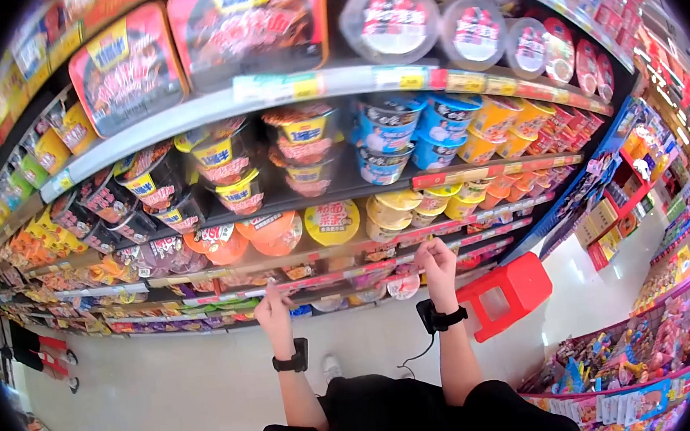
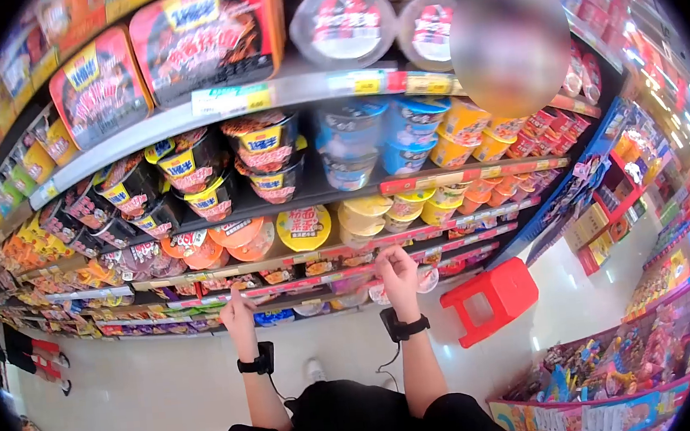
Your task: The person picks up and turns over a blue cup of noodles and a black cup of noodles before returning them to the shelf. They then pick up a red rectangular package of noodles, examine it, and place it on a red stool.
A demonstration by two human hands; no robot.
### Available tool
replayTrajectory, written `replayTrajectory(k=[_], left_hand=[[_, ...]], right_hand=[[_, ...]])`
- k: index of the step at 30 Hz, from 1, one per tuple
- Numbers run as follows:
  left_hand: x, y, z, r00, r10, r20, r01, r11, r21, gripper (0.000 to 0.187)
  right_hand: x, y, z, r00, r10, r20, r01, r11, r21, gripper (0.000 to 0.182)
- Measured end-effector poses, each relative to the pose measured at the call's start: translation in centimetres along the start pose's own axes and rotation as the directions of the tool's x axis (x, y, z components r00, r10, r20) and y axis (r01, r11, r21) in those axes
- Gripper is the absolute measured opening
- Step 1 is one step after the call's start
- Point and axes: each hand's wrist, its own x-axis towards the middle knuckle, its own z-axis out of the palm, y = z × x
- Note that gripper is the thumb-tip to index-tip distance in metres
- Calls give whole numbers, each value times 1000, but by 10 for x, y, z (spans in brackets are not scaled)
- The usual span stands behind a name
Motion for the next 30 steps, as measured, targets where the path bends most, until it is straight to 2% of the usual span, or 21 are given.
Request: replayTrajectory(k=[2,7,12,14,16,18,19,20,22,23,26,28,30], left_hand=[[-20,12,7,999,25,-31,-23,998,57,54],[-74,21,42,1000,31,-3,-31,999,38,54],[-139,31,72,997,15,78,-18,999,37,53],[-155,34,79,997,44,59,-47,998,48,47],[-160,37,88,996,88,29,-90,995,50,44],[-159,28,93,997,66,42,-68,997,39,35],[-157,26,93,997,56,50,-58,997,42,32],[-152,25,92,997,44,63,-48,998,52,28],[-159,49,107,994,37,104,-48,993,106,20],[-152,49,113,991,34,126,-49,992,118,18],[-149,63,141,984,41,171,-60,992,107,17],[-146,58,152,983,71,171,-91,989,114,18],[-147,53,161,976,24,216,-46,994,98,20]], right_hand=[[-4,-18,-25,1000,9,27,-9,1000,-21,6],[-12,-48,-102,993,-43,-113,51,996,71,9],[-29,-68,-165,978,-24,-207,44,995,93,11],[-36,-69,-187,971,5,-238,17,996,91,11],[-33,-73,-202,964,-27,-265,51,995,86,13],[-36,-72,-213,959,-43,-281,64,996,64,15],[-35,-66,-215,960,-30,-278,77,984,160,18],[-35,-60,-218,959,-42,-282,86,985,146,19],[-36,-57,-222,951,-65,-303,103,988,114,20],[-34,-54,-229,960,-81,-269,129,977,168,20],[-33,-48,-244,969,37,-245,17,977,211,19],[-32,-46,-246,953,-22,-303,77,982,174,18],[-33,-44,-243,924,-67,-376,132,980,149,18]])
